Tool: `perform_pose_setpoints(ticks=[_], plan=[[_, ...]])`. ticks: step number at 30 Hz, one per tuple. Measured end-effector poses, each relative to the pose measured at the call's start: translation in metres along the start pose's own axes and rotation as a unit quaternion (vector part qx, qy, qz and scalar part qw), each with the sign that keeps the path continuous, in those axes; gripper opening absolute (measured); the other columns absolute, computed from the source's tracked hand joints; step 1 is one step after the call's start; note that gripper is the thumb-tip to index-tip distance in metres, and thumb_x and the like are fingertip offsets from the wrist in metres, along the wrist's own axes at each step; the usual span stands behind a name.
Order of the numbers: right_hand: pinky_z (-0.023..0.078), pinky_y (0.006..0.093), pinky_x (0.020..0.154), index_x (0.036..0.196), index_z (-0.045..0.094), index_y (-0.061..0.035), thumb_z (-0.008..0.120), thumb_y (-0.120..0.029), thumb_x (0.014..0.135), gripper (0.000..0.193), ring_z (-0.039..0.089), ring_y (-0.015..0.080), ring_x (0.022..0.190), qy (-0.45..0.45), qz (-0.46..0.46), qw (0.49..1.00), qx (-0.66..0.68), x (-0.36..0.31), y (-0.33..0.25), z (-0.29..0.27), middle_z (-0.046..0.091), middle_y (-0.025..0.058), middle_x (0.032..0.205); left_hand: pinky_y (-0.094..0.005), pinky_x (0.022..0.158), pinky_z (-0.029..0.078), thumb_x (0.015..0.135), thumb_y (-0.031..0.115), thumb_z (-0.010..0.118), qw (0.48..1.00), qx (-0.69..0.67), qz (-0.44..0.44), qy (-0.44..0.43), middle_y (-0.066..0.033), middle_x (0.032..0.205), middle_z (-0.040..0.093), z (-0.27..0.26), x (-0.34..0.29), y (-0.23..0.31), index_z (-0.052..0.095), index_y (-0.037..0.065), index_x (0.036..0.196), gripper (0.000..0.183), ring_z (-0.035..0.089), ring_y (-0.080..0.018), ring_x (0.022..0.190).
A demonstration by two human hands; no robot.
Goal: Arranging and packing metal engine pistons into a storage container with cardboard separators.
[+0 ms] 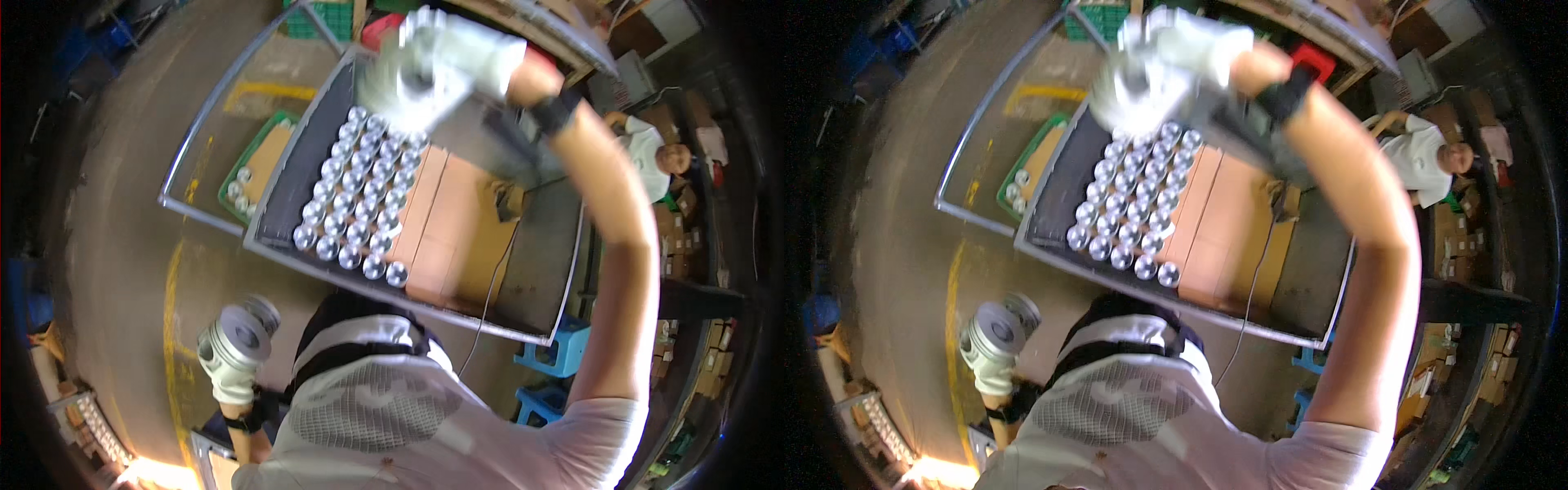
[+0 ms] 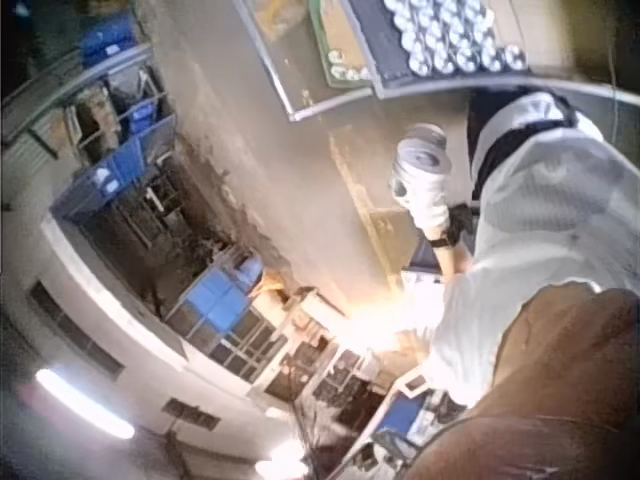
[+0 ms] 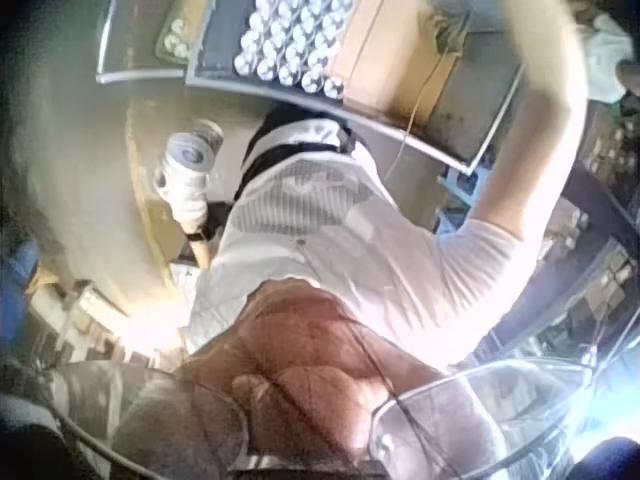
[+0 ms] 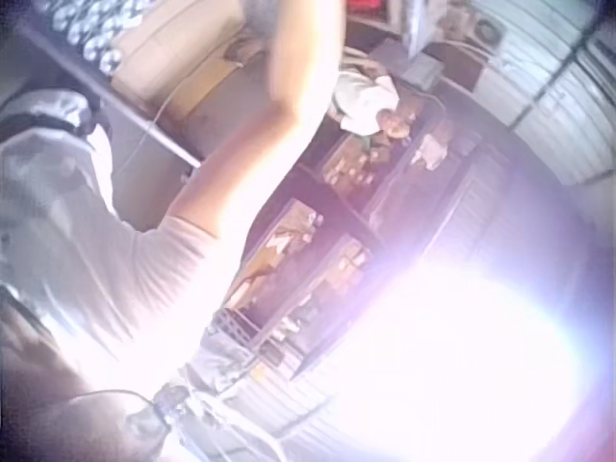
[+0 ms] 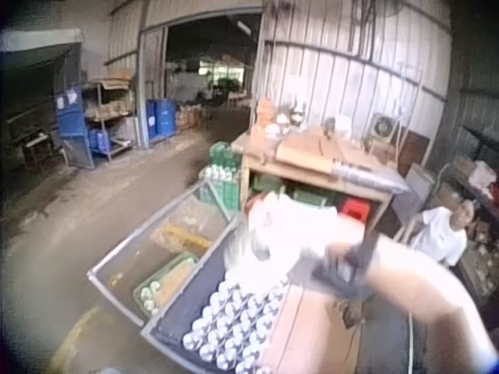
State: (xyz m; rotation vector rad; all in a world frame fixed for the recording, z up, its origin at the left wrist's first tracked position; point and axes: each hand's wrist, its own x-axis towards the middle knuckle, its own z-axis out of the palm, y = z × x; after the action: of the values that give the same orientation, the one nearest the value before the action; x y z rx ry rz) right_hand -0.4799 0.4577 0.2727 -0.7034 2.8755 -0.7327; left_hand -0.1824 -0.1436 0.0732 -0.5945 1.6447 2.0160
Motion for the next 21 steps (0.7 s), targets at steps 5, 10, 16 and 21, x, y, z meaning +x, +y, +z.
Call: perform_pose_setpoints(ticks=[5,10,16,21], plan=[[0.041,0.034,0.083,0.075,0.065,-0.0128,0.067,-0.014,0.069,0.006,0.056,0.0228,0.086,-0.001,0.063,0.932,0.356,-0.106,0.01,0.151,0.064,0.0012,0.087,-0.035,0.086,0.051,0.078,0.012,0.07,0.994,-0.061,0.012,-0.091,-0.0078,0.102,0.066,0.033,0.116,0.011,0.063,0.008,0.106,0.03,0.062,-0.0193,0.095],[0.047,0.0284,0.085,0.095,0.066,-0.0084,0.062,-0.012,0.076,0.021,0.059,0.021,0.092,-0.123,-0.099,0.933,-0.323,-0.189,-0.049,0.219,0.061,0.0051,0.102,-0.034,0.085,0.05,0.072,0.011,0.076,0.977,-0.087,-0.04,-0.188,-0.0068,0.098,0.066,0.083,0.183,0.021,0.064,0.008,0.102,0.032,0.062,-0.0178,0.093],[0.052,0.0323,0.075,0.091,0.069,-0.0003,0.063,0.01,0.064,0.03,0.066,0.0262,0.086,0.079,0.387,0.863,0.316,-0.254,-0.095,0.242,0.068,0.0127,0.089,-0.0354,0.077,0.054,0.084,0.03,0.06,0.926,0.131,0.004,-0.353,-0.0076,0.107,0.065,0.144,0.223,0.05,0.059,0.009,0.114,0.037,0.064,-0.0202,0.094],[0.051,0.0337,0.074,0.079,0.071,-0.0027,0.064,0.005,0.058,0.023,0.066,0.0244,0.079,0.198,0.379,0.849,0.31,-0.296,-0.114,0.249,0.068,0.0151,0.084,-0.0364,0.071,0.057,0.093,0.046,0.047,0.847,0.3,0.067,-0.434,-0.0082,0.114,0.064,0.167,0.224,0.067,0.055,0.01,0.124,0.048,0.064,-0.0221,0.094]])
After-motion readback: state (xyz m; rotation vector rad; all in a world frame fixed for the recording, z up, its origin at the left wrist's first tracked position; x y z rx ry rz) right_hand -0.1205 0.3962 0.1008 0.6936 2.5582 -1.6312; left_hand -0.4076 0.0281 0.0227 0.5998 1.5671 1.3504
